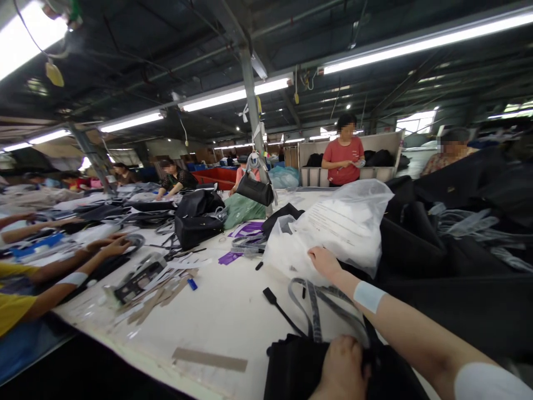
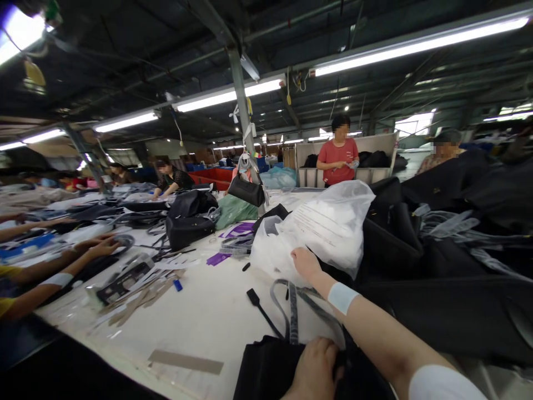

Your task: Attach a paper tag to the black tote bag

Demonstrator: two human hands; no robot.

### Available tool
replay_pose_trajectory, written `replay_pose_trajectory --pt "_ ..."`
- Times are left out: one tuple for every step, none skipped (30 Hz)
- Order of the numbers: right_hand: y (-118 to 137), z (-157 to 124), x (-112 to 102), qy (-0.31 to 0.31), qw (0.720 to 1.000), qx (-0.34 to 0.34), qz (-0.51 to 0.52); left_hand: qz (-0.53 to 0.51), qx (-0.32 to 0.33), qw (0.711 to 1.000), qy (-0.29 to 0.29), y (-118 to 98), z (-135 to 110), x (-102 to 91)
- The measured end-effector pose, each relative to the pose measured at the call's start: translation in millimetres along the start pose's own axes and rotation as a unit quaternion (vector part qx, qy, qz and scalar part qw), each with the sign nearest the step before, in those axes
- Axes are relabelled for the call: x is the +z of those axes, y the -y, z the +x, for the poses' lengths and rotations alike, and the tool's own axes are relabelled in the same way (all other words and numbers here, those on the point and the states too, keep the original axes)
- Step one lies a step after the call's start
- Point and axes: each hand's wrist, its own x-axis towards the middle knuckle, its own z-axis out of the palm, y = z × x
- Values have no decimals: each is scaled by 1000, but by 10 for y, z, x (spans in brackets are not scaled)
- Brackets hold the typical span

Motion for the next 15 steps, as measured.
replay_pose_trajectory --pt "-35 -10 -60 -15 1000 7 7 1 1 1000 -4 -1 -6 -2" --pt "-68 -21 -118 -27 999 14 13 2 2 1000 -6 -3 -11 -3" --pt "-100 -33 -173 -36 999 21 19 3 4 1000 -7 -5 -15 -5" --pt "-128 -46 -227 -40 999 25 25 3 6 1000 -9 -9 -19 -7" --pt "-155 -57 -282 -41 998 26 31 3 7 1000 -10 -14 -22 -10" --pt "-179 -65 -343 -41 998 25 37 3 5 1000 -10 -21 -24 -14" --pt "-205 -69 -412 -41 998 20 43 3 0 1000 -10 -29 -26 -19" --pt "-232 -66 -492 -44 998 15 47 4 -4 1000 -9 -37 -28 -25" --pt "-263 -55 -583 -51 997 10 50 4 -8 1000 -6 -44 -29 -30" --pt "-299 -36 -684 -60 997 5 53 5 -9 1000 -3 -48 -30 -34" --pt "-339 -9 -790 -70 996 1 56 5 -10 1000 0 -49 -29 -37" --pt "-382 25 -895 -80 995 -2 58 6 -10 1000 3 -46 -26 -37" --pt "-424 61 -990 -89 994 -4 59 6 -8 1000 6 -38 -19 -34" --pt "-462 97 -1070 -95 994 -6 60 7 -6 1000 7 -25 -7 -26" --pt "-490 130 -1128 -99 993 -9 61 8 -3 1000 8 -6 11 -12"
